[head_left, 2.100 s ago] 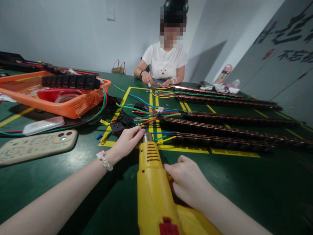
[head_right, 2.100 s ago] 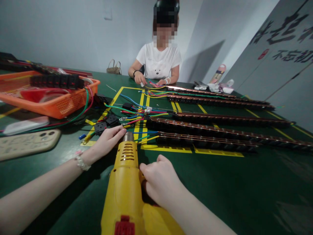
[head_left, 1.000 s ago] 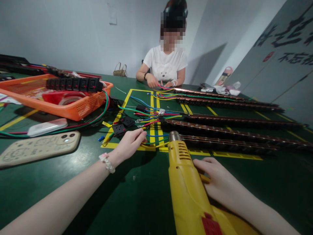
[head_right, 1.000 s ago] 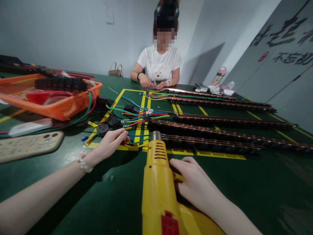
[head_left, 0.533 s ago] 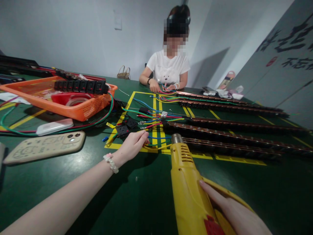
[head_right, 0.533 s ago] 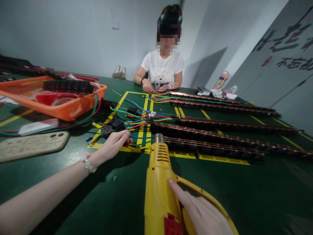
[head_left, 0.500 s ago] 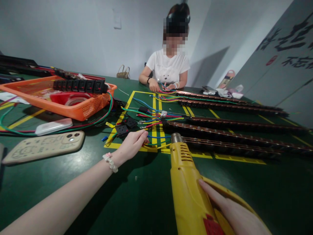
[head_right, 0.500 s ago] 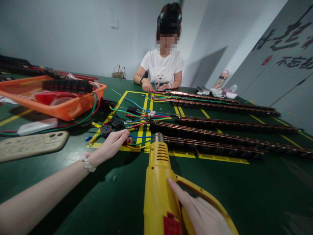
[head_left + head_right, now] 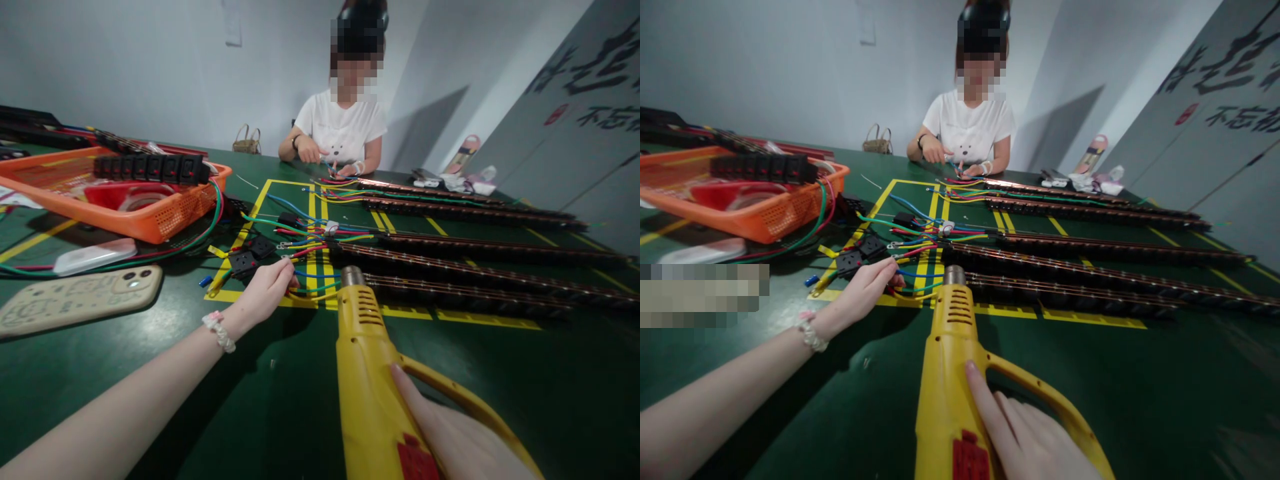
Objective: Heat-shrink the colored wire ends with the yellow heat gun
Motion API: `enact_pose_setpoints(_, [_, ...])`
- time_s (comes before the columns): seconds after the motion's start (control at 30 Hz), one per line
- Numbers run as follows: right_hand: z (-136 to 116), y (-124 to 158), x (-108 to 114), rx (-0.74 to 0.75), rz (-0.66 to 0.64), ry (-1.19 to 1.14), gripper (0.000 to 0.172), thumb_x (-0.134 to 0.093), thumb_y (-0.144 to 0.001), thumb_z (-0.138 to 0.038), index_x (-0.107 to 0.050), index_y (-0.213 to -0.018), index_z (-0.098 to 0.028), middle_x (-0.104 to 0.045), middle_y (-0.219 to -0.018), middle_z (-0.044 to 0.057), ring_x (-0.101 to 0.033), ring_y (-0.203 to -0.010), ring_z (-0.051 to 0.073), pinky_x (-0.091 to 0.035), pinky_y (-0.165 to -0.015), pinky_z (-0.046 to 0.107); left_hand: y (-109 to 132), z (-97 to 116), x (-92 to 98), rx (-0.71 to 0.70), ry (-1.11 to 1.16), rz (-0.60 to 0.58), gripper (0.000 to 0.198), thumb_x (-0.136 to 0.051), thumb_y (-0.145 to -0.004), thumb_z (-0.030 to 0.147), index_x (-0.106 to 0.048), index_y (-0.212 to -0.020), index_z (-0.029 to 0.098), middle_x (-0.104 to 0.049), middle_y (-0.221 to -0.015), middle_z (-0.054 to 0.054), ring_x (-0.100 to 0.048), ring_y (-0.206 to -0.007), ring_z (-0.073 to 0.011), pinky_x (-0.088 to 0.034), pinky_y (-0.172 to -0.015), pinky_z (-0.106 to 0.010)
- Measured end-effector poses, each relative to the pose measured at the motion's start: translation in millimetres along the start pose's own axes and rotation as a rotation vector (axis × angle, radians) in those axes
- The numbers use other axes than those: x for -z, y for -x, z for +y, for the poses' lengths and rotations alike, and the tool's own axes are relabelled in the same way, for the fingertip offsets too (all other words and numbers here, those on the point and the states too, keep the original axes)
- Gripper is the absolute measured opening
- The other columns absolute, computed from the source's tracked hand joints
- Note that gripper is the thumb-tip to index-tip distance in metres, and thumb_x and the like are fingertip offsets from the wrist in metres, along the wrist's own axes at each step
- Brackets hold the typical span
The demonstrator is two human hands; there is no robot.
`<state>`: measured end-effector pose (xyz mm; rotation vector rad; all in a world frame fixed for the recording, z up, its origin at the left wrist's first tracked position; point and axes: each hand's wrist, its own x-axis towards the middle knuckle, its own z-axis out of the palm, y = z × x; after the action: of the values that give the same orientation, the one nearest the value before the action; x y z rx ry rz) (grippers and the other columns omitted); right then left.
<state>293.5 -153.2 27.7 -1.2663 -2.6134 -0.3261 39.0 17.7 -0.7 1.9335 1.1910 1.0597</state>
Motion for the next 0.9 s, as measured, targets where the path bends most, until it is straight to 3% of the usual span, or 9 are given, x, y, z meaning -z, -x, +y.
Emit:
enact_pose_setpoints(0.37, [-16.4,-12.7,-2.8,0.002,-0.085,-0.118,0.112,-0.071,-0.056,-0.024,-0.002,-0.144,-0.016,-0.061,-0.109,0.010,-0.063,-0.087,0.023,-0.055,-0.074,0.031,-1.0,-1.1,-1.4,0.010,0.012,0.012,0.041,-0.027,-0.090,0.044,-0.049,-0.075,0.013,-0.059,-0.076,-0.003,-0.053,-0.071,-0.0095,-0.040,-0.067,-0.020])
enact_pose_setpoints(0.57, [-22.4,-19.2,-4.0,-0.029,-0.142,-0.157,0.105,-0.068,-0.061,-0.027,-0.005,-0.145,-0.017,-0.059,-0.111,0.011,-0.061,-0.090,0.022,-0.052,-0.080,0.029,0.1,0.1,-1.4,0.014,0.012,0.010,0.041,-0.026,-0.090,0.045,-0.049,-0.076,0.013,-0.057,-0.078,-0.002,-0.051,-0.072,-0.0093,-0.038,-0.067,-0.020])
enact_pose_setpoints(0.9, [-23.3,-27.2,-15.0,0.086,-0.160,-0.173,0.104,-0.063,-0.063,-0.026,-0.001,-0.144,-0.013,-0.060,-0.099,0.010,-0.058,-0.082,0.022,-0.047,-0.076,0.030,-1.6,-1.0,0.1,0.000,-0.017,0.035,0.037,-0.027,-0.090,0.044,-0.044,-0.075,0.014,-0.048,-0.072,0.000,-0.042,-0.068,-0.0082,-0.032,-0.065,-0.020])
